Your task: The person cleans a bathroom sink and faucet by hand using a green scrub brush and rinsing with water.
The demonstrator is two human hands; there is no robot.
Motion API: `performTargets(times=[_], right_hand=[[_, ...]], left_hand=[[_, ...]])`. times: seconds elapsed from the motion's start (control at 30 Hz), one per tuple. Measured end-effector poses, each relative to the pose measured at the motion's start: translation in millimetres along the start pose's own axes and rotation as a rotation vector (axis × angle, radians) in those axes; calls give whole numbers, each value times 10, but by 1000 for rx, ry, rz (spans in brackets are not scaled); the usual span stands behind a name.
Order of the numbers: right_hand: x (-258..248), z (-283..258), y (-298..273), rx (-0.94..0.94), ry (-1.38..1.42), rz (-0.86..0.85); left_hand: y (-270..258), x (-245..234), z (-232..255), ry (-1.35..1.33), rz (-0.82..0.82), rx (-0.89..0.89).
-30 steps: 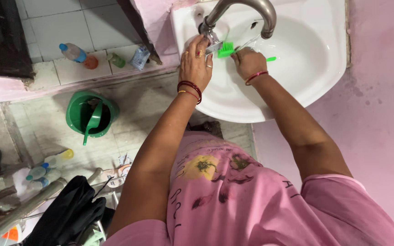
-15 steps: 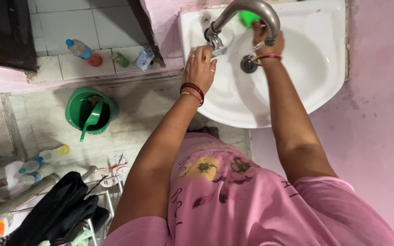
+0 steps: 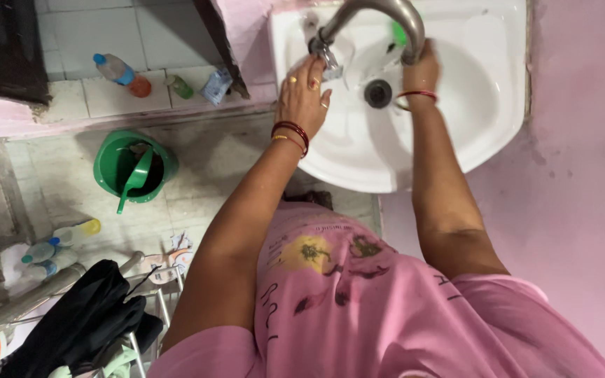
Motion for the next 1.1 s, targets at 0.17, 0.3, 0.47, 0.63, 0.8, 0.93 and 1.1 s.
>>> performTargets(times=[0.17,0.3,0.47,0.63,0.8,0.93,1.1], right_hand=[[490,-658,-517,-155,-67,-145],[-23,-1057,-761,-134,0,-181],[168,-1511,-985,-198,-287,-242],[-147,-703,-439,36,-146,-219],[370,-597,-259,-124,-142,-168],[137,-417,-149,-21,-235,-112],[-23,-70,-96,8,56,-54]], left_hand=[[27,-36,11,8,-17,25],[16,-40,-45,-36,53,31],[-36,16,-150,-60,81,35],[-18,-14,-108,-91,107,47],[-25,-25,-100,-64,94,36],[-10,-43,-99,-57,117,58],[-23,39,-141,-60,96,36]])
Point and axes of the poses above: each hand's wrist, its own y-axis towards the middle knuckle, its own x-axis out of the palm, z = x × y, the point moved 8 cm from there along y, towards the middle knuckle, and after that the axes turned 9 degrees about -z, right-handed, at the moved point
